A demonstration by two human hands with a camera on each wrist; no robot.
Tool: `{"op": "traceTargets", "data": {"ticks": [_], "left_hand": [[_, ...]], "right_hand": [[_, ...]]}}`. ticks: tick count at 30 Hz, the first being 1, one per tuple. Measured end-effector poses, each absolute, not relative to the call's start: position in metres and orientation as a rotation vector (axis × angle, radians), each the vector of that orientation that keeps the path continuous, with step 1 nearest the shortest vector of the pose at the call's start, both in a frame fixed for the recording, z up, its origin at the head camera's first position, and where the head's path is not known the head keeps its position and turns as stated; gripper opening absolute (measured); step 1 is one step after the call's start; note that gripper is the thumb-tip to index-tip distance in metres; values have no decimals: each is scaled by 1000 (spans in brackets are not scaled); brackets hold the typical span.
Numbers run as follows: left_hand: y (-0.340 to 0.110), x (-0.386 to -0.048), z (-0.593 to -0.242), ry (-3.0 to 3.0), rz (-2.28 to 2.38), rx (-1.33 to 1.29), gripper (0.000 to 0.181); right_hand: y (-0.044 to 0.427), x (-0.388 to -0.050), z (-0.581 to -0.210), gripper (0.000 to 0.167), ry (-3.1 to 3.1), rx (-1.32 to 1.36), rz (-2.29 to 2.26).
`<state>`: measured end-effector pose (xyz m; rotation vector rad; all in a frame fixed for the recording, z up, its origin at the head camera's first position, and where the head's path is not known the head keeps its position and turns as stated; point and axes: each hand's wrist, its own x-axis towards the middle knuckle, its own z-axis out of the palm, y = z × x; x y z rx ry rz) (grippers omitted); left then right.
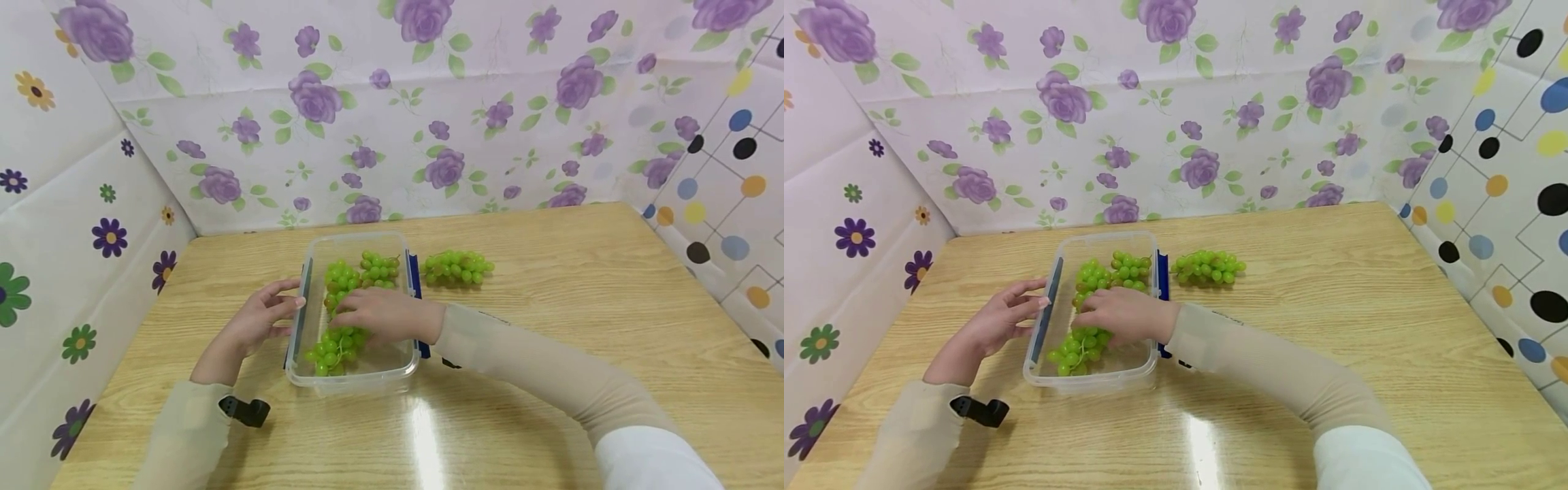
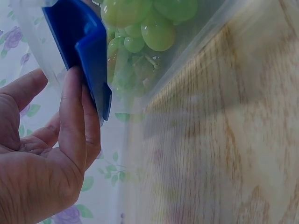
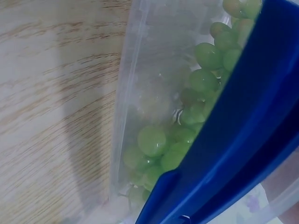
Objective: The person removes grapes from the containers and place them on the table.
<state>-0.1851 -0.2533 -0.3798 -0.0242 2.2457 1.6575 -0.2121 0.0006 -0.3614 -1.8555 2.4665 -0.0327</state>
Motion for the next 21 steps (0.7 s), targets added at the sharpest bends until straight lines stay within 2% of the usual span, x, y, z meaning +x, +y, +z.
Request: {"op": "traceTargets", "data": {"ticks": [21], "left_hand": [[-253, -185, -380, 2245, 1659, -25, 66]], "right_hand": [[-10, -214, -369, 63, 2451, -1843, -11]]}}
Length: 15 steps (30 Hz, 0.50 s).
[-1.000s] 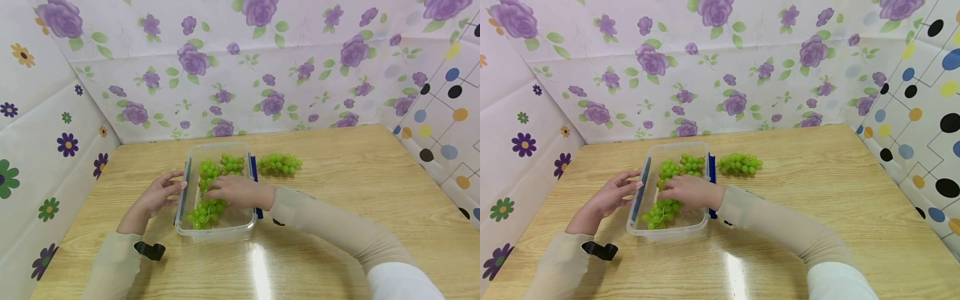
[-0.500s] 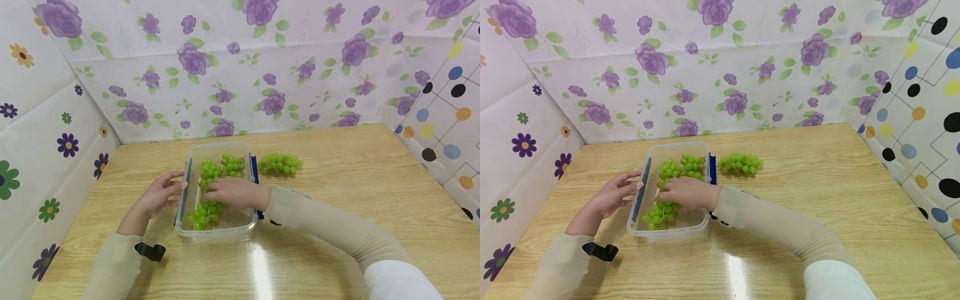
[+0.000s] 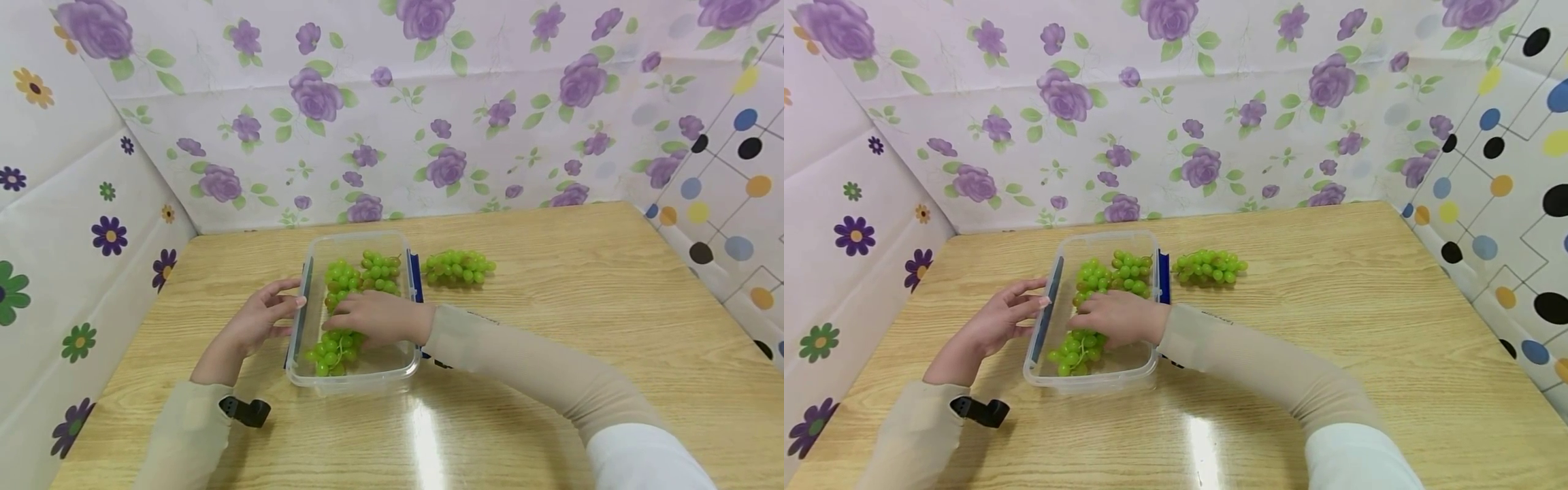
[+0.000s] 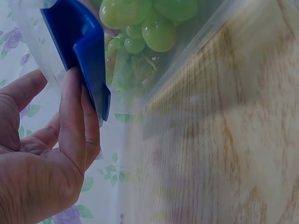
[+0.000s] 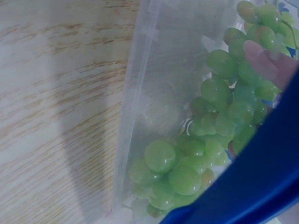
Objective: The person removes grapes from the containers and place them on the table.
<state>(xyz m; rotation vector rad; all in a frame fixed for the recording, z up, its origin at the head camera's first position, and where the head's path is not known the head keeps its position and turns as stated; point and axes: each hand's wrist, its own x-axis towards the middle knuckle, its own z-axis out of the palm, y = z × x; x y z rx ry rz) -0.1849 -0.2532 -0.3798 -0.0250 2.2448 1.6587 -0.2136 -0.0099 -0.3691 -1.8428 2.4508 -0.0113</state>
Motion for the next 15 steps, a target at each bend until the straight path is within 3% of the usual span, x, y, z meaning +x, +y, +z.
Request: {"op": "traceTargets", "data": {"ticks": [15], "left_hand": [[-252, -184, -381, 2264, 1642, -31, 66]], "right_hand": [[-13, -213, -374, 74, 2456, -1773, 32]]}}
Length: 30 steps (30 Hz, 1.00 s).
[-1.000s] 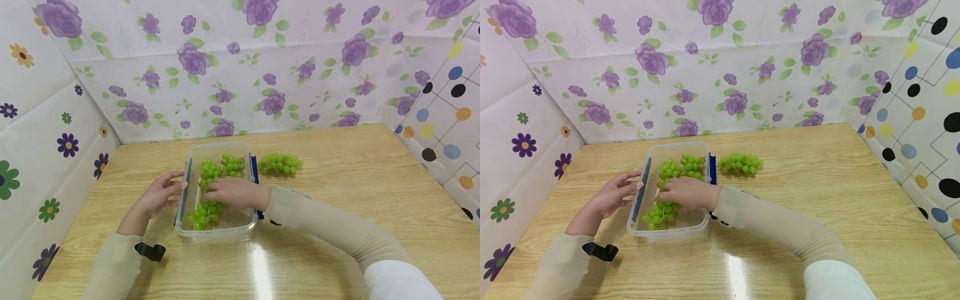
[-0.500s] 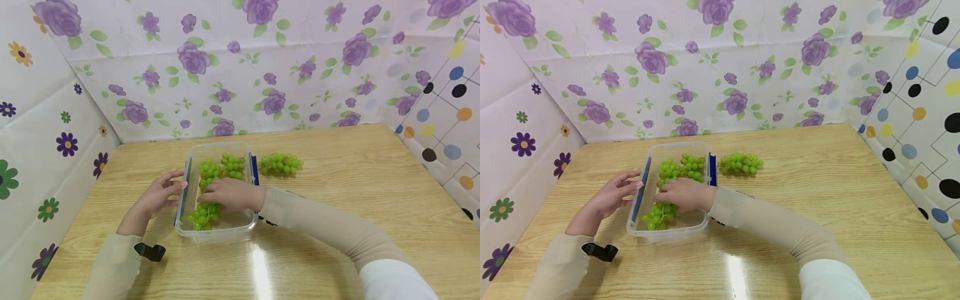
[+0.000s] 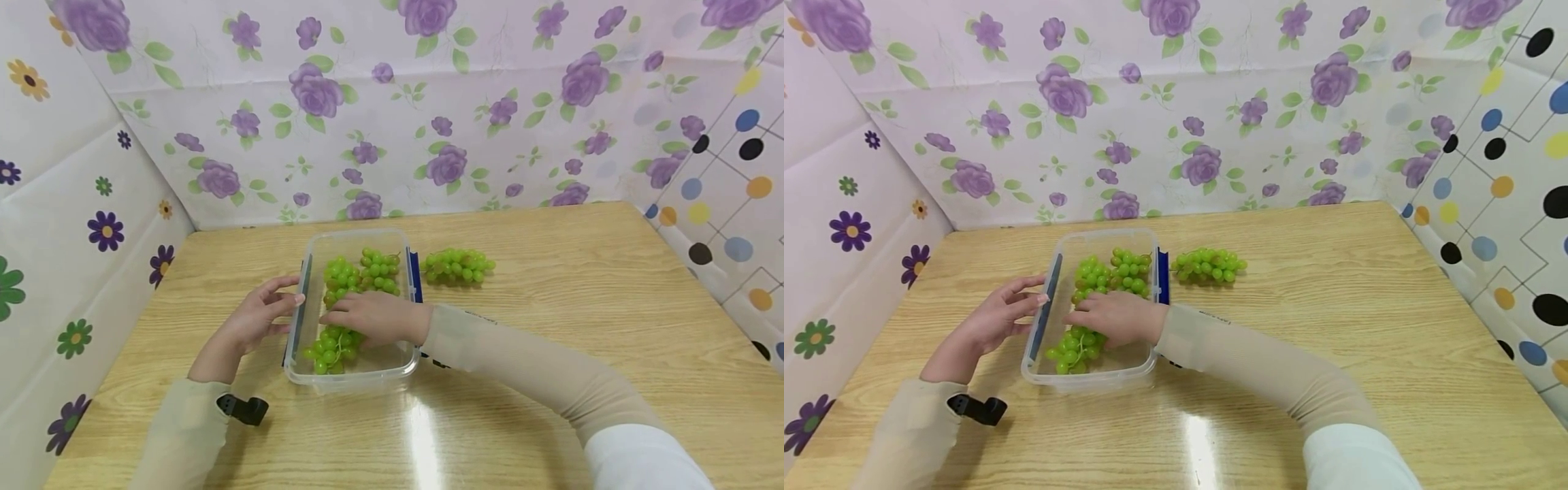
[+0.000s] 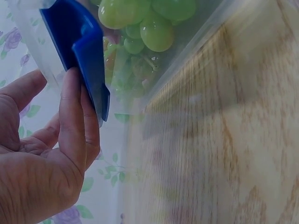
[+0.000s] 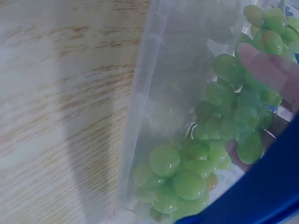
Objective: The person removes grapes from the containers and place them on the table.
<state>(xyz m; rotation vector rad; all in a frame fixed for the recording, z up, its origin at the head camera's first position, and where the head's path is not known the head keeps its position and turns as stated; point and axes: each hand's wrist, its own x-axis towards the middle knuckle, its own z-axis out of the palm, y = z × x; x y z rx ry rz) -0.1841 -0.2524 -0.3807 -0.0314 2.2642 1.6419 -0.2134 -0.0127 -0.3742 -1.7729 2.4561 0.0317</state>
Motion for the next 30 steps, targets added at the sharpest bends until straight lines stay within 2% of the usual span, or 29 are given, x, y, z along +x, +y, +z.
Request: {"op": "traceTargets", "data": {"ticks": [15, 30], "left_hand": [[-253, -184, -381, 2246, 1655, -24, 67], [-253, -184, -381, 2237, 1664, -41, 67]], "right_hand": [[-15, -214, -377, 67, 2485, -1713, 45], [-15, -216, -375, 63, 2407, -1628, -142]]}}
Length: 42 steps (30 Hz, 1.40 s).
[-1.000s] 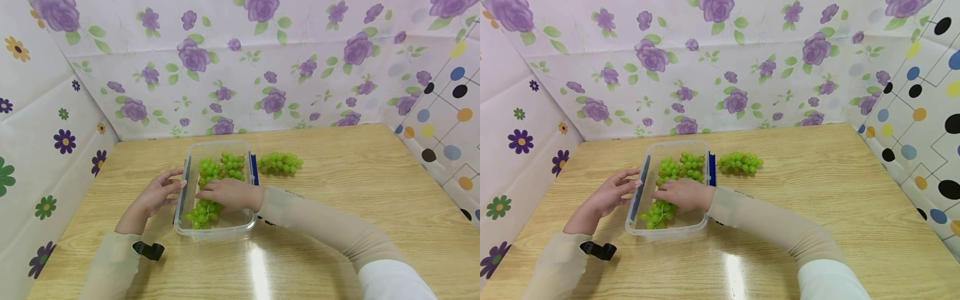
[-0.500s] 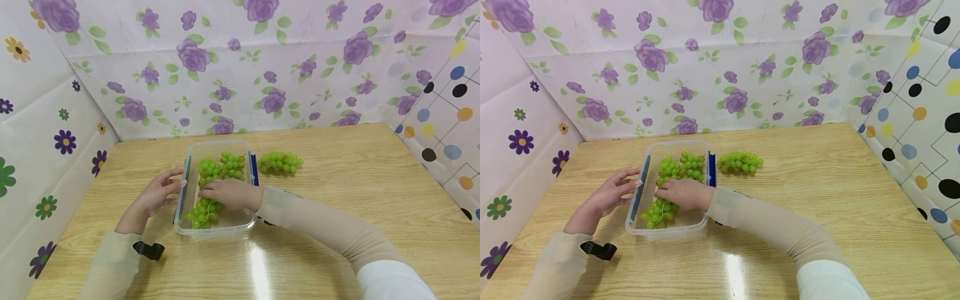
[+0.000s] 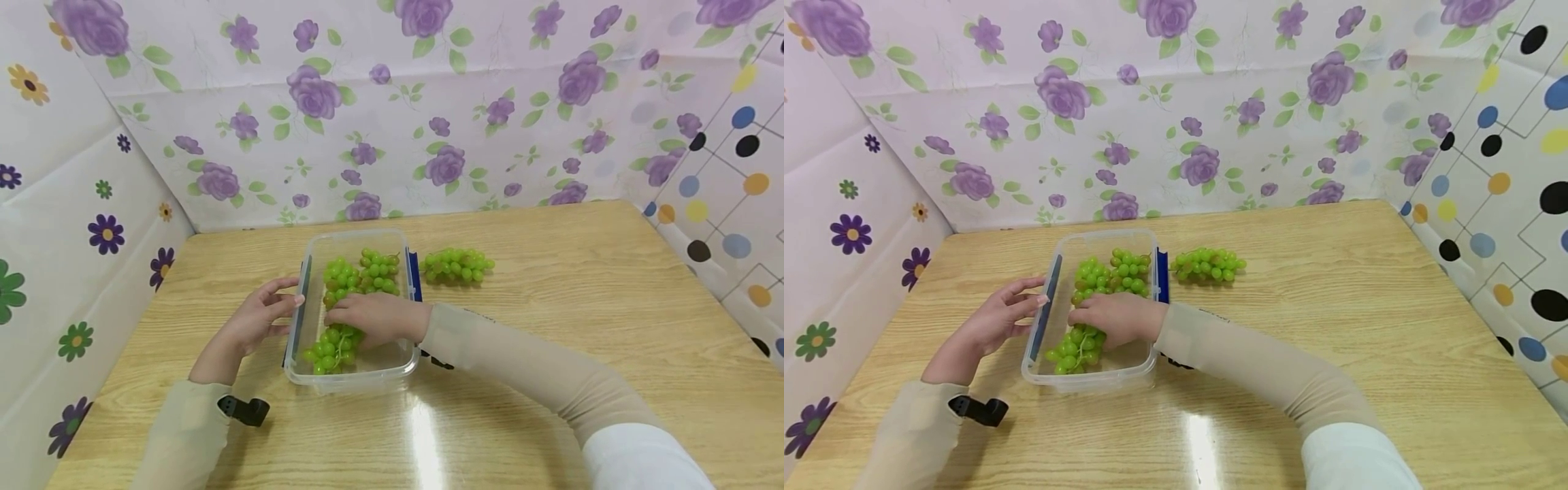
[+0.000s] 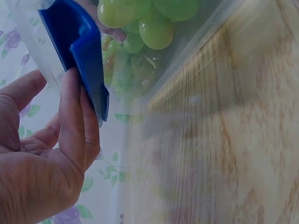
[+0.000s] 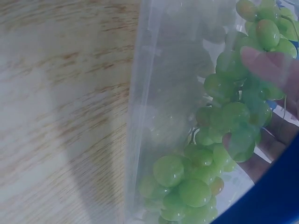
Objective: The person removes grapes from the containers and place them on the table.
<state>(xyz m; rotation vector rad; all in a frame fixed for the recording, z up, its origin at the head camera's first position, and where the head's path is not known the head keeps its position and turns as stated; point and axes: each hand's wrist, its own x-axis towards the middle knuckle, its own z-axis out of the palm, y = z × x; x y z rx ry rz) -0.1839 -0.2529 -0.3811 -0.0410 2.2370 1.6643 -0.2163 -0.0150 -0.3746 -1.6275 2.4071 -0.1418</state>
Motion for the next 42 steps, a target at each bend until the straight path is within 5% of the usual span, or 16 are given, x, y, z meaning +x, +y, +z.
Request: {"op": "traceTargets", "data": {"ticks": [42], "left_hand": [[-254, -184, -381, 2242, 1673, -34, 65]], "right_hand": [[-12, -222, -373, 54, 2244, -1688, -377]]}}
